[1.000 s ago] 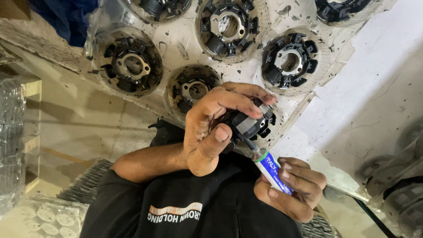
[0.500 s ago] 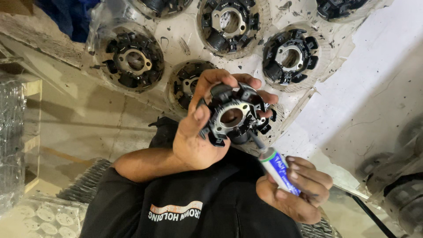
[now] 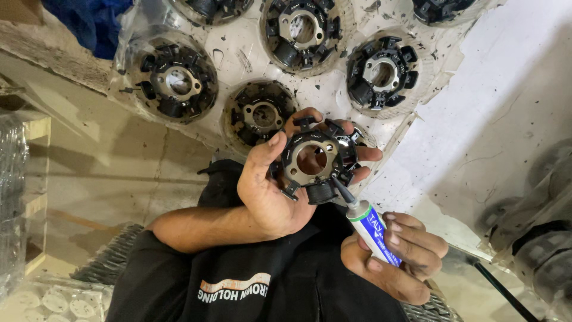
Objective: The person wipes a tube of adhesive with a blue cloth, then repeatedly picks up small circular metal parts from a tray, applies adhesive to specific points on each part, and places them back into the tray. The process is repeated for multiple parts.
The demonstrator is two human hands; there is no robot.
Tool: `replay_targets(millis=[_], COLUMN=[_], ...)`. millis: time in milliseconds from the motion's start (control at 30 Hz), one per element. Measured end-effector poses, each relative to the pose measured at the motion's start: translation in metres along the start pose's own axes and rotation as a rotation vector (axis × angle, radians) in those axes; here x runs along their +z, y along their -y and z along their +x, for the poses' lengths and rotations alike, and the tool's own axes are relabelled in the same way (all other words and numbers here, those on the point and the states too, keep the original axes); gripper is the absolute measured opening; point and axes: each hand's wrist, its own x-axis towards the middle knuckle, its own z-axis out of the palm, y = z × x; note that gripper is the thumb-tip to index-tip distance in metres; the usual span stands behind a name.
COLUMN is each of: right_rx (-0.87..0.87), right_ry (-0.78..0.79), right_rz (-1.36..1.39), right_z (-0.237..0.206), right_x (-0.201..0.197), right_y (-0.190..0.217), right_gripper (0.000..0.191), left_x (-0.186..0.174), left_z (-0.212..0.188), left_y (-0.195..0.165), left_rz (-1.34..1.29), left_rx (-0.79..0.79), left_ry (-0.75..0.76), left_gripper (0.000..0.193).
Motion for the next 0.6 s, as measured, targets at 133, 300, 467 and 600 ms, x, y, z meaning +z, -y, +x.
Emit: replay_targets(millis=[133,300,467,600], right_rx=[-0.021,0.031,0.080,0.040], right_ry=[0.016,0.007,-0.019,0.092], right_rz=[0.023,0.034,0.021,0.013], right_z=[0.001,-0.003,0.000,0.014], right_x=[-0.003,-0.003,0.005,0.003], right_y=[0.000,0.008,0.018,0.018], right_gripper=[0.039,0.039,0.038,0.032], left_x=[-0.004,-0.004,0.003,-0.001], left_z=[-0.002,-0.005,-0.005,-0.006], left_y=[0.001,0.000,-0.004,-0.005], left_rz=[-0.032,-0.035,-0.074,-0.061], left_rx=[-0.012,-0.022,-0.050,-0.050], left_ry=[0.007,-0.003,-0.009,-0.043], left_gripper=[0.044,0.044,0.044,0.046])
